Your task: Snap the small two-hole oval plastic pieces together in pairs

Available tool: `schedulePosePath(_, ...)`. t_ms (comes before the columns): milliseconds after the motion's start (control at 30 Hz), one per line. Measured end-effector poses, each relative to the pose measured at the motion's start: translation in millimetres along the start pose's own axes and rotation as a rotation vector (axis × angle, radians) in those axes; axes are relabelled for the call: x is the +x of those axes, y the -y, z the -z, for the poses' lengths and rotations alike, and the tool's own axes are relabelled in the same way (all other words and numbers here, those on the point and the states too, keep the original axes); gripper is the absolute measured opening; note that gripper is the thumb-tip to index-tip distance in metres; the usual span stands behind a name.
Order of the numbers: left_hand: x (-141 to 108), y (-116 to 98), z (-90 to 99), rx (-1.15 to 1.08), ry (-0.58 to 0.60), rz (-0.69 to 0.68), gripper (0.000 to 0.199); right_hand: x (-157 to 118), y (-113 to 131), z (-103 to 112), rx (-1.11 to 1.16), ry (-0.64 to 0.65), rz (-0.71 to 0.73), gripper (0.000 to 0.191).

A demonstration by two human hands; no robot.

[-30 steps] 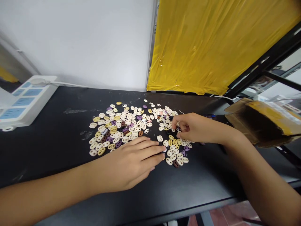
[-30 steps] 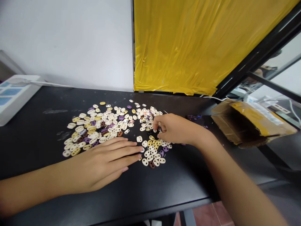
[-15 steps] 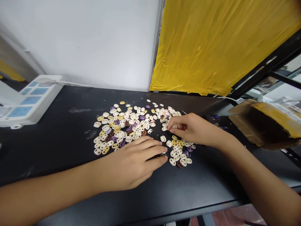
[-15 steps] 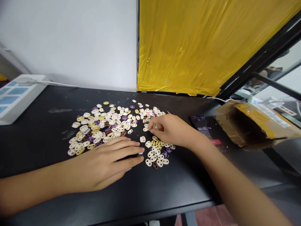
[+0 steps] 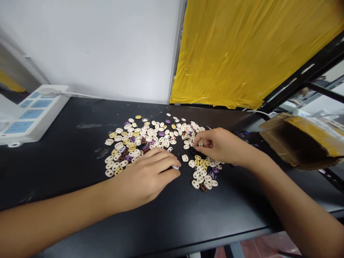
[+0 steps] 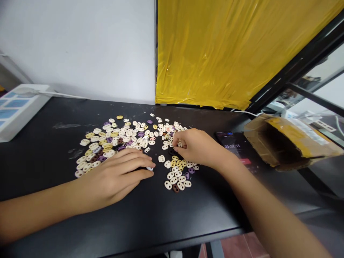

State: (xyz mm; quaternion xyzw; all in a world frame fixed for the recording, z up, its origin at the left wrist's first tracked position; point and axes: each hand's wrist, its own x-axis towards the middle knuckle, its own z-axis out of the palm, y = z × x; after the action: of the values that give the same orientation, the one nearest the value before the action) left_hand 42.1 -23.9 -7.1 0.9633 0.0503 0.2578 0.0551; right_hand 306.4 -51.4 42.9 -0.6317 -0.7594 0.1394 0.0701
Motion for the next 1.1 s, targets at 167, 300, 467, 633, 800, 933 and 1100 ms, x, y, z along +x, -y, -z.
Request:
schedulePosePath(167, 0.3, 0.3, 1.0, -0.003, -0.013, 0.033, 0.024, 1.5, 1.8, -1.2, -0.007, -0.008, -0.039, 0.005)
schedulePosePath(300, 0.8, 2.0, 0.0, -0.018, -0.009, 0.076, 0.021, 1.3, 3.0, -0.3, -0.026, -0.018, -0.07, 0.005)
schedulePosePath(467, -0.2, 4.1, -2.1, -0.02, 0.006, 0.101, 0.018, 0.5, 2.4, 1.5, -0.025, -0.022, -0.081, 0.007)
schedulePosePath(633, -0.2, 2.7, -3.9, -0.039, 0.002, 0.095, 0.017, 0.7, 2.5, 1.7, -0.048, -0.045, -0.11, 0.007)
schedulePosePath(800, 1.2, 0.8, -1.7, -0.049, 0.001, 0.061, 0.017, 1.3, 3.4, 0.3, -0.037, -0.027, -0.096, 0.005)
schedulePosePath(933, 3.2, -0.2, -0.2, -0.081, 0.04, 0.044, 0.015, 0.7, 2.8, 0.7, -0.011, -0.021, -0.084, 0.002)
schedulePosePath(1100, 6.0, -1.1, 0.0, -0.112, 0.089, 0.057, 0.013, -4.5, 3.2, 7.0, 0.11, 0.004, -0.012, 0.013)
